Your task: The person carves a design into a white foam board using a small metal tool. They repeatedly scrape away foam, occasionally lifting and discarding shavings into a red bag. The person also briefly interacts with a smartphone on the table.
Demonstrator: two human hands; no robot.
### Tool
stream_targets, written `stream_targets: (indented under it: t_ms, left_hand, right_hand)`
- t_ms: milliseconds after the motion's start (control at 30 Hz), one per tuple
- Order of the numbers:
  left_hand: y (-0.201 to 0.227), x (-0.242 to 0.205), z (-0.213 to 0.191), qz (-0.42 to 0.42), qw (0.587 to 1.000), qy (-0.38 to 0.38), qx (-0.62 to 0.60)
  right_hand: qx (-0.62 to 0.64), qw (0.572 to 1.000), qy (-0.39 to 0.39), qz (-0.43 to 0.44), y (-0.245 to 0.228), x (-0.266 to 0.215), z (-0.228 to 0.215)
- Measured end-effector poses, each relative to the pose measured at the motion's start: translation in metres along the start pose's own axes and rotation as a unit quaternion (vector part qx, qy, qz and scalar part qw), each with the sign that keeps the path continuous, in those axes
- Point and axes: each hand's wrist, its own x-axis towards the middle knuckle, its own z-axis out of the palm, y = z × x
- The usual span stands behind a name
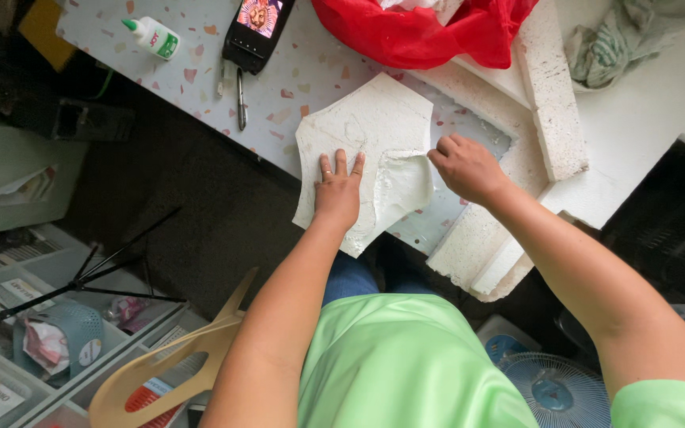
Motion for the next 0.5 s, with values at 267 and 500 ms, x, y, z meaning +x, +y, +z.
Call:
stream_targets:
  t_ms: [267,500]
  left_hand:
    - [0.0,-0.002,-0.003,0.005,1.0,0.005,0.004]
    - [0.012,0.033,-0.003,0.02,0.984,0.159,-0.075]
  right_hand:
    - [0.035,0.998,0.027,0.033,0.003,0.005,0.008]
    - [0.109,0.981,0.137,0.084,0.011,-0.007,0.019]
